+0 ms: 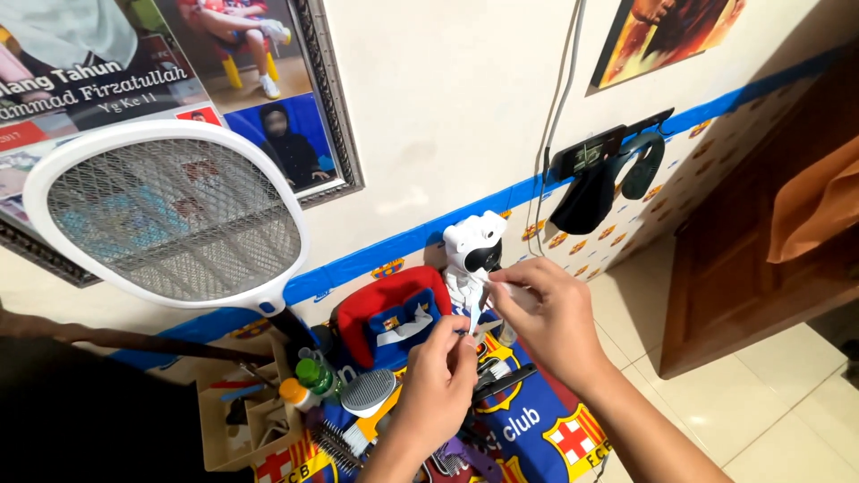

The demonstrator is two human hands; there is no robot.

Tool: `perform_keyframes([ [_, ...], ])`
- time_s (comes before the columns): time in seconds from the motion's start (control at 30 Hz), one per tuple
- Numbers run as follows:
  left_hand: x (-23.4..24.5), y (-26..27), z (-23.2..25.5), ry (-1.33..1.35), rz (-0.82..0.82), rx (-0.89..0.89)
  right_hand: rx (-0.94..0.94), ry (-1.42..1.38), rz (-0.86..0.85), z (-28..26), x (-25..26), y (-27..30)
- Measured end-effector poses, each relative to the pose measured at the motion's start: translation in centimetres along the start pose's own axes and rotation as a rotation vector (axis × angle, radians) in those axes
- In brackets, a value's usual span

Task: The person wipes several metal tools with a white cloth on a cluttered work surface. They pick up each tool, wipe it, and place it back among other items. The actions are repetitive and focused on surface cleaning.

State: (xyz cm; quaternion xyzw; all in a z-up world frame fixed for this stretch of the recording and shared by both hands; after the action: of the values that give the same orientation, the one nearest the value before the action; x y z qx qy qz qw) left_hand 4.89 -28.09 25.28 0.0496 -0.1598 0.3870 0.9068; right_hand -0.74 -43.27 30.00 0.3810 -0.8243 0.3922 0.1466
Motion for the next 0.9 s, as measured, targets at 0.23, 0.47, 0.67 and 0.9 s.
perform_keyframes([
  [0.23,0.2,-0.1,-0.9,0.064,0.022,-0.014,0.073,0.008,-0.167,-1.0,-0.3,0.8],
  [0.47,0.5,-0.3,-1.1,0.067,0.062,-0.101,0.016,0.002,-0.153,-1.3,0.4,-0.1],
  [0.67,1.1,-0.2,0.1,0.018,0.045,-0.138,-0.259,-0.213,-0.265,-1.0,0.4,-0.4],
  [0.9,0.6,-0.2,-0.3,0.036,0.066,-0.152,0.033,0.002,-0.061,0.1,-0.1,0.0],
])
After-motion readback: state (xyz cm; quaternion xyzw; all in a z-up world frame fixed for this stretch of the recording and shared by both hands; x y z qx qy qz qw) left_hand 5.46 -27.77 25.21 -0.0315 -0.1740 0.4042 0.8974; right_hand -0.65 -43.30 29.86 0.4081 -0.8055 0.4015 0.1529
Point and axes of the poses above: each hand's wrist, its own y-axis away from the middle knuckle, its own x-axis out of the back of the hand, z = x × y, the point moved 3 cm from there along -y, towards the middle knuckle, and after that the axes turned 2 degrees about -z, right-handed, at the moved point
